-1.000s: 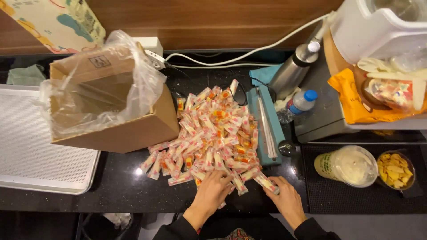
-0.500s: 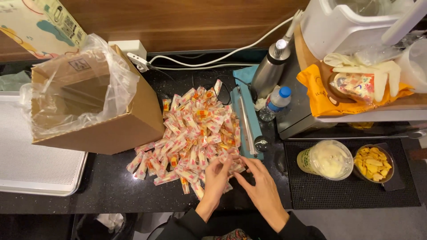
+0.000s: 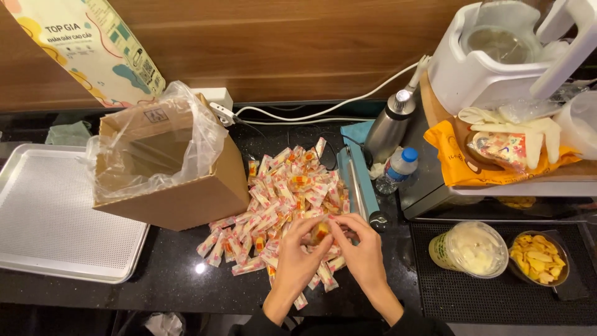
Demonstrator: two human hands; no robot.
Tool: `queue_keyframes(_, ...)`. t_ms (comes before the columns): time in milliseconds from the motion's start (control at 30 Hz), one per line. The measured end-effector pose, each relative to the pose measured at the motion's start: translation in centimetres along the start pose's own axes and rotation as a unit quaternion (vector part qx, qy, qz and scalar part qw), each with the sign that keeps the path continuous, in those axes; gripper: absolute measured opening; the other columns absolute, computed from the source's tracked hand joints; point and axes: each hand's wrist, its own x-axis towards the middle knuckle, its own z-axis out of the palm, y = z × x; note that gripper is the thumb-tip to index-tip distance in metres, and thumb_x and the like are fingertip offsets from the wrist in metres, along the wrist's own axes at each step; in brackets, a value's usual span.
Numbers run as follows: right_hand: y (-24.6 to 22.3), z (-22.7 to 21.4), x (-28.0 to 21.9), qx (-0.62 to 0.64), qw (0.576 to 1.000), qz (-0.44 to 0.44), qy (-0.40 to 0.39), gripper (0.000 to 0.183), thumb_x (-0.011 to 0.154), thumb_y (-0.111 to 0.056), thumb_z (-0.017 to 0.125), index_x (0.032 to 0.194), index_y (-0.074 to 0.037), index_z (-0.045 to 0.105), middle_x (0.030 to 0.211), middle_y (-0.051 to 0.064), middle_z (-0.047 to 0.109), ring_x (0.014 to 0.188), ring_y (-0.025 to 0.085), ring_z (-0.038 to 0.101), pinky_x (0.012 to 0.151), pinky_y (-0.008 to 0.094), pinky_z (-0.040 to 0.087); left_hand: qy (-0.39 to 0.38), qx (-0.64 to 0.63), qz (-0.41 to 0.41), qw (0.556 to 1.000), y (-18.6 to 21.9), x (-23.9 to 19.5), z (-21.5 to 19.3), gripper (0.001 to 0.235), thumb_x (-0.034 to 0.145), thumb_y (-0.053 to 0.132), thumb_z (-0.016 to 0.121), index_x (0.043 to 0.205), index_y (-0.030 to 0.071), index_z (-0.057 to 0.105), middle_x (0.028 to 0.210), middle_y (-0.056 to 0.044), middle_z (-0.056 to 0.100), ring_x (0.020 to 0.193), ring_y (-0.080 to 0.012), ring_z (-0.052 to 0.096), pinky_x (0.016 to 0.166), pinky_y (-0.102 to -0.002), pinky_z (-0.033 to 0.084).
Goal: The person packages small sweets into individual wrappers using a heat sealer and places the finished items into a cardboard box.
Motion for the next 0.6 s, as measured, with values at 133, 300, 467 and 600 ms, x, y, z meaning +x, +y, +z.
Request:
queue_keyframes(133, 1.3, 1.7, 0.6, 0.033, 0.999, 0.013, -0.037, 0.022, 0.104, -0.023, 0.079, 0.111, -0.006, 0.092, 0.108, 0.004, 0.083, 0.101, 0.016, 0.081, 0.089, 0.031, 0.065, 0.006, -0.012, -0.094, 0.995, 0.5, -0.3, -2.5, 0.041, 0.095, 0.032, 0.086, 0.134, 0.019, 0.089, 0.137, 0.0, 0.09, 0.105, -0.0151, 0.084, 0.099, -0.033, 0.073)
queue_keyframes(300, 5.2, 5.2, 2.1, -0.079, 0.995, -0.062, 0.001, 0.064, 0.109, -0.056, 0.056, 0.165, -0.025, 0.062, 0.183, 0.002, 0.035, 0.174, 0.025, 0.029, 0.133, 0.058, 0.039, 0.156, -0.174, -0.23, 0.945, -0.8, -0.4, -4.4, 0.038, 0.081, 0.016, 0.099, 0.114, -0.003, 0.097, 0.112, -0.018, 0.095, 0.1, -0.0266, 0.087, 0.089, -0.041, 0.079)
queue_keyframes(467, 12.8, 8.5, 7.2, -0.264, 0.949, -0.172, 0.028, 0.085, 0.113, -0.061, 0.051, 0.184, -0.026, 0.018, 0.195, 0.011, -0.004, 0.179, 0.036, -0.005, 0.14, 0.064, 0.008, 0.21, -0.237, -0.298, 0.901, -2.0, -0.8, -6.2, 0.036, 0.08, 0.001, 0.1, 0.115, -0.007, 0.096, 0.12, -0.023, 0.094, 0.108, -0.0304, 0.087, 0.106, -0.042, 0.074)
queue_keyframes(600, 13.8, 10.8, 8.9, -0.257, 0.956, -0.139, 0.03, 0.088, 0.113, -0.06, 0.052, 0.185, -0.029, 0.012, 0.194, 0.013, -0.008, 0.179, 0.034, -0.009, 0.139, 0.065, -0.001, 0.2, -0.237, -0.29, 0.906, -4.1, -1.3, -7.6, 0.031, 0.085, 0.001, 0.095, 0.114, -0.009, 0.097, 0.13, -0.025, 0.093, 0.124, -0.0331, 0.087, 0.11, -0.047, 0.079)
